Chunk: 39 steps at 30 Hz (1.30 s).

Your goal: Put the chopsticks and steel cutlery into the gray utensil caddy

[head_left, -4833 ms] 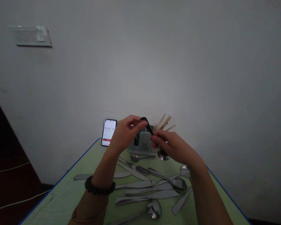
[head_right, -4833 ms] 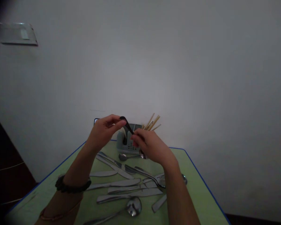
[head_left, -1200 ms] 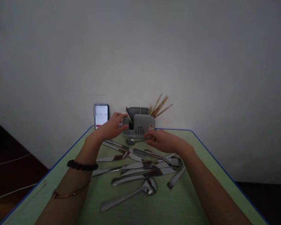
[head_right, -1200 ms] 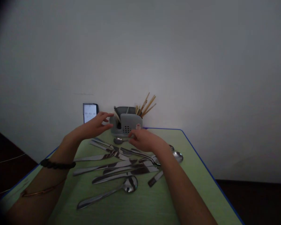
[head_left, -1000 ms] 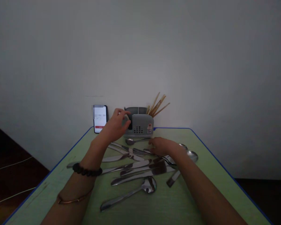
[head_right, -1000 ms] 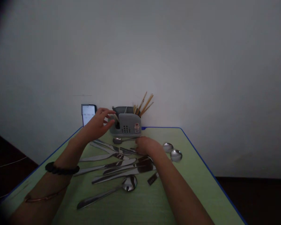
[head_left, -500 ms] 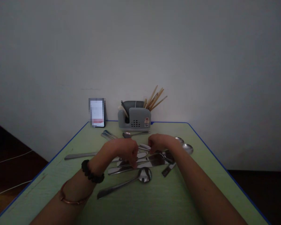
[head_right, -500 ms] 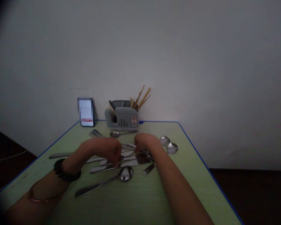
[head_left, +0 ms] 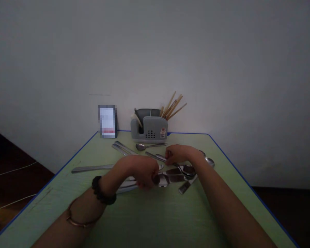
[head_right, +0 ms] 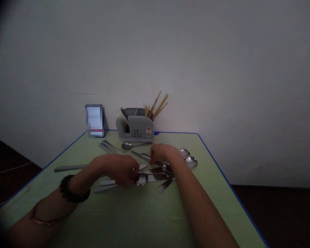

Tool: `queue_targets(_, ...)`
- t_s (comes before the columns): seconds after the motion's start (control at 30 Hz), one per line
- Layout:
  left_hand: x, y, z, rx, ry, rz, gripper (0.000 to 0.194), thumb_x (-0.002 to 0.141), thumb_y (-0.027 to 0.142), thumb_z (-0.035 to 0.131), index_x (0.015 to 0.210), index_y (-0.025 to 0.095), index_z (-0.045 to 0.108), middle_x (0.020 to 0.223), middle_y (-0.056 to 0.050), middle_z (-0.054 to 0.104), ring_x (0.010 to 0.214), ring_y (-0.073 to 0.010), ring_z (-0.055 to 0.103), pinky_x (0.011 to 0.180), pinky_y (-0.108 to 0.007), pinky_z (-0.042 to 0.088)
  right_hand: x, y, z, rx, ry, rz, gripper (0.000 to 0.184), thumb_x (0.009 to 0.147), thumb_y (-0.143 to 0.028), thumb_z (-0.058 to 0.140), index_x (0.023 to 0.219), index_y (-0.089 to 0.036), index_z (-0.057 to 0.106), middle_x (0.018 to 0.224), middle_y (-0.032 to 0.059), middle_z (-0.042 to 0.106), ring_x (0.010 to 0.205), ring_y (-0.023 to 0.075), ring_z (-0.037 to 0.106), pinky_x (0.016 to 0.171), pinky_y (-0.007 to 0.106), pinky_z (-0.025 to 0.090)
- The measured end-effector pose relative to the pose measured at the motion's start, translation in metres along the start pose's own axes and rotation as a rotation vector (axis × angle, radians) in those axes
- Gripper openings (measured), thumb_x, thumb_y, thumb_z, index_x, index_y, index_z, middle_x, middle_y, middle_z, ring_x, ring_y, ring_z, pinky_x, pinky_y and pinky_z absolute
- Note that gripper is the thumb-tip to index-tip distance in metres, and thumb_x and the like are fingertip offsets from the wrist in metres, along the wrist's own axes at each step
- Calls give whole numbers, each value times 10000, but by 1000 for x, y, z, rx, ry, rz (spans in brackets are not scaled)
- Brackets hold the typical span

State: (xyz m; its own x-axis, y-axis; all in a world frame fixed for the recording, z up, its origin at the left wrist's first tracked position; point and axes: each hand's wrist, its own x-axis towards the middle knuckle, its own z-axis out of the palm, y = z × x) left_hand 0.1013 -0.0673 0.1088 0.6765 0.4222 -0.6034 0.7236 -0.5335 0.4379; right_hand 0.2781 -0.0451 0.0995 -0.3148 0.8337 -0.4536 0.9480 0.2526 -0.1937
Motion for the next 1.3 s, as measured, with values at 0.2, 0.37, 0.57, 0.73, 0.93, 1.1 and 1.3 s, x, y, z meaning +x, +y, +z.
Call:
queue_targets(0.2,-31,-24,-25,-392,273,184,162,751,247,603,870,158,539,757,-33,702,616,-131,639,571,-213,482,-13,-4,-10,79,55,-61,397,734,-387,638,1072,-179,625,1083,80,660,884,208,617,675,256,446)
queue_targets(0.37,-41,-32,-32,-727,557,430,367,766,292,648,1058,171,460,840,-56,704,645,-151,672,638,-290,541,-25,-24,-15,325,-49,-353,483,743,-435,640,1142,-173,560,1102,81,617,947,187,580,741,254,451)
queue_targets(0.57,-45,-33,-38,-820,939,379,348,771,322,645,1017,169,452,931,-75,695,729,-160,682,695,-323,561,-25,-23,-15,688,-137,-481,320,853,-447,496,903,-139,565,700,-10,577,549,74,493,491,199,370)
queue_targets(0.73,-53,-42,-42,-698,1001,323,305,733,360,667,884,143,513,800,-40,678,635,-128,640,554,-253,535,-35,-12,-24,925,80,-503,351,835,-464,538,980,-145,546,576,-79,446,428,35,351,402,185,244)
queue_targets(0.93,-49,-44,-36,-595,537,236,331,802,464,573,794,133,575,652,7,611,413,-52,481,348,-168,350,-44,-13,-36,1014,408,-457,281,813,-429,569,835,-151,533,611,-31,579,471,65,510,420,197,339)
queue_targets(1.1,-39,-51,-28,-813,259,366,470,849,577,434,928,137,579,604,9,576,364,-66,432,315,-185,294,-49,-17,-41,968,487,-471,264,755,-395,640,820,-145,583,609,-18,608,498,80,535,470,224,404)
queue_targets(1.3,-40,-53,-30,-802,290,289,571,840,650,370,791,127,593,560,31,445,421,-55,338,383,-185,242,-54,-15,-41,1006,431,-574,260,736,-362,663,899,-159,657,605,-25,593,521,81,523,507,234,415)
